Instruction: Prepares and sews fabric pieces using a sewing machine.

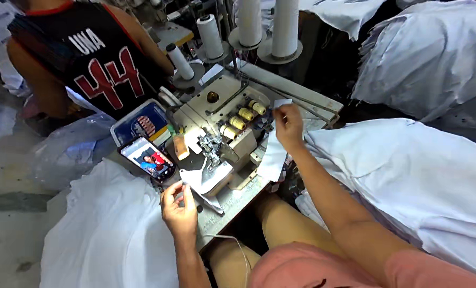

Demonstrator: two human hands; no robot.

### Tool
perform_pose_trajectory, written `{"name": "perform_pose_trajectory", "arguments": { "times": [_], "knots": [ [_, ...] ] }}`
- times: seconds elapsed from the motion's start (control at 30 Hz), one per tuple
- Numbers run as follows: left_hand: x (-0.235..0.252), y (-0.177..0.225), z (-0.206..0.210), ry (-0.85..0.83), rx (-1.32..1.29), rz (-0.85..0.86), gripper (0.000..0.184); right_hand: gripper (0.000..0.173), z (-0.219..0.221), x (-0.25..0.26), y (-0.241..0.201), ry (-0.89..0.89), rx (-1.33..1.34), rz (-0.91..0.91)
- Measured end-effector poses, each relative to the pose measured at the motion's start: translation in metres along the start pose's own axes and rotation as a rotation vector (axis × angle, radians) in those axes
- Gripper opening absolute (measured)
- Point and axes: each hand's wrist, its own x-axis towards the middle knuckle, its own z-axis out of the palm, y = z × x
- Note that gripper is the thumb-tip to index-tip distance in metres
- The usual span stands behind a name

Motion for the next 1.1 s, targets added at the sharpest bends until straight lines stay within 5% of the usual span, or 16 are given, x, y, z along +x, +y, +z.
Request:
{"name": "perform_pose_trajectory", "arguments": {
  "times": [0.23, 0.43, 0.53, 0.73, 0.83, 1.1],
  "knots": [
    [0.000, -0.001, 0.012, -0.088, 0.021, 0.043, 0.026, 0.012, -0.051, 0.011, -0.045, 0.356, 0.250, -0.259],
    [0.010, 0.002, 0.036, -0.215, 0.116, 0.150, 0.025, 0.019, -0.031, -0.084, -0.034, -0.184, -0.037, -0.136],
    [0.009, -0.005, 0.040, -0.213, 0.183, 0.203, 0.024, 0.018, -0.017, -0.110, -0.019, -0.309, -0.077, -0.158],
    [-0.001, -0.001, 0.047, -0.163, 0.288, 0.177, 0.029, 0.013, -0.017, -0.087, -0.049, -0.236, 0.359, 0.000],
    [-0.008, -0.002, 0.052, -0.146, 0.340, 0.158, 0.036, 0.011, -0.005, -0.078, -0.064, -0.219, 0.542, -0.062],
    [-0.029, -0.007, 0.039, -0.129, 0.369, -0.045, 0.066, 0.017, 0.011, -0.082, -0.088, -0.308, 0.632, -0.049]
  ]
}}
